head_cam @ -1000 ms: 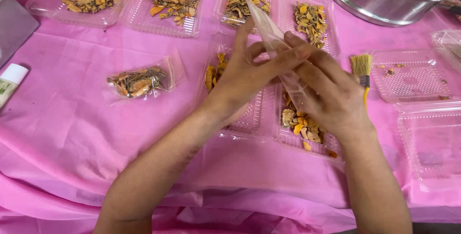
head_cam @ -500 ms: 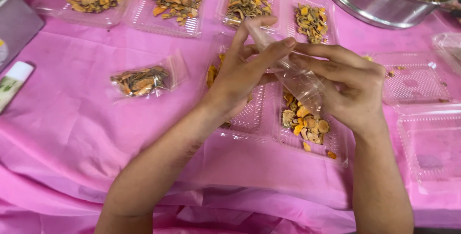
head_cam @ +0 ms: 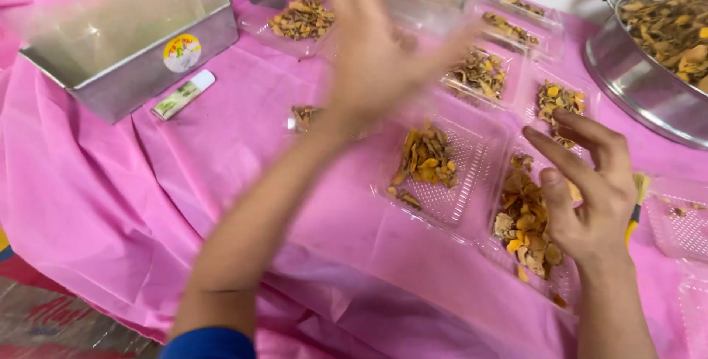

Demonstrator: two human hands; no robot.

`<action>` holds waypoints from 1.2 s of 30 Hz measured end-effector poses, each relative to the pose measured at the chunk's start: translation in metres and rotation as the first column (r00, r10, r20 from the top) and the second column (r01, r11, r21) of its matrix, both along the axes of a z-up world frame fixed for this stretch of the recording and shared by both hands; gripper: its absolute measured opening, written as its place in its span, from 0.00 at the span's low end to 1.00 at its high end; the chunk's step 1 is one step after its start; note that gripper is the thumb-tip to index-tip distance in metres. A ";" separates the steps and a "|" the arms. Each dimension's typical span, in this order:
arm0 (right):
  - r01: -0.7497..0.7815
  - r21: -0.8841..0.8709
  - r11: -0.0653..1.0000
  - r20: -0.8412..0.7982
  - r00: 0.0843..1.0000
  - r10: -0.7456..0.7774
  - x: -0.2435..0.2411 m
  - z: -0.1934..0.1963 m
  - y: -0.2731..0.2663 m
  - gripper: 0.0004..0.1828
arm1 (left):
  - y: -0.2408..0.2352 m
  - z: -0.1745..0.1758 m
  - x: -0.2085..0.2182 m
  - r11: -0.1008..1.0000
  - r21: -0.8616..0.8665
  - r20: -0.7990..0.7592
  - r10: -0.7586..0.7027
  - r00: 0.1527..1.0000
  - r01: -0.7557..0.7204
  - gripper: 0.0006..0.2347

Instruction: The person sorts dried root slices from plastic containers and uses their hands to place them into small plastic bags on a table.

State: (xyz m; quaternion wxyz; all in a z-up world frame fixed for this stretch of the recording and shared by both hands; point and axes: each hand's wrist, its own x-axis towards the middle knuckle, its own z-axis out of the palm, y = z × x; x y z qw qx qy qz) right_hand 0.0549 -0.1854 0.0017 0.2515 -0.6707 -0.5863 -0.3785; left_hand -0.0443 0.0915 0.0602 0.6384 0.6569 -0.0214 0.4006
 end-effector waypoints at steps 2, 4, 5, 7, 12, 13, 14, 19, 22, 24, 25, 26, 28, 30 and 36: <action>0.027 0.046 0.999 -0.095 0.995 -0.023 -0.006 0.006 -0.003 0.24 | 0.081 -0.001 0.001 0.375 0.733 0.092 0.771 0.630 -0.567 0.40; 0.046 0.054 0.997 -0.082 0.996 -0.041 -0.003 0.005 -0.004 0.21 | 0.162 -0.025 -0.028 0.307 0.773 0.116 0.792 0.600 -0.555 0.39; 0.059 0.053 0.997 -0.072 0.996 -0.055 -0.002 0.003 -0.003 0.19 | 0.204 -0.037 -0.042 0.241 0.807 0.135 0.814 0.565 -0.539 0.37; 0.038 0.025 0.999 -0.090 0.995 -0.036 0.002 0.002 -0.003 0.16 | 0.319 -0.057 -0.074 0.145 0.853 0.158 0.843 0.514 -0.501 0.35; -0.012 -0.049 0.999 -0.156 0.988 0.005 0.006 0.001 -0.001 0.15 | 0.430 -0.073 -0.110 -0.125 0.927 0.249 0.910 0.331 -0.352 0.29; -0.009 -0.053 0.999 -0.171 0.985 0.000 0.007 0.000 -0.001 0.15 | 0.395 -0.064 -0.118 -0.330 0.909 0.392 0.885 0.250 -0.256 0.34; -0.002 -0.060 0.998 -0.186 0.982 -0.009 0.008 0.000 -0.002 0.15 | 0.361 -0.057 -0.123 -0.513 0.847 0.531 0.826 0.188 -0.140 0.38; 0.020 -0.076 0.997 -0.213 0.976 -0.035 0.011 -0.003 -0.004 0.14 | 0.354 -0.056 -0.113 -0.469 0.878 0.476 0.832 0.285 -0.097 0.27; 0.027 -0.086 0.996 -0.217 0.975 -0.045 0.011 -0.002 -0.003 0.13 | 0.332 -0.057 -0.101 -0.103 0.992 0.121 0.922 0.367 -0.068 0.32; 0.024 -0.083 0.996 -0.210 0.977 -0.041 0.011 -0.002 -0.003 0.13 | 0.328 -0.066 -0.098 0.097 0.995 -0.097 0.946 0.310 0.015 0.38; 0.016 -0.080 0.997 -0.221 0.975 -0.034 0.012 -0.003 -0.003 0.12 | 0.333 -0.075 -0.099 -0.075 0.995 0.098 0.908 0.407 -0.073 0.35; 0.009 -0.078 0.997 -0.231 0.973 -0.027 0.013 -0.003 -0.004 0.11 | 0.338 -0.085 -0.100 -0.232 0.956 0.292 0.829 0.476 -0.181 0.32; 0.018 -0.086 0.996 -0.228 0.973 -0.037 0.011 -0.002 -0.003 0.11 | 0.340 -0.080 -0.092 -0.423 0.898 0.434 0.807 0.400 -0.120 0.23; 0.030 -0.094 0.995 -0.224 0.973 -0.051 0.012 -0.001 -0.003 0.10 | 0.343 -0.075 -0.085 -0.594 0.803 0.573 0.749 0.333 -0.045 0.15; 0.024 -0.050 0.998 -0.231 0.972 -0.035 0.016 -0.002 -0.004 0.10 | 0.329 -0.067 -0.085 -0.541 0.827 0.557 0.754 0.348 -0.152 0.07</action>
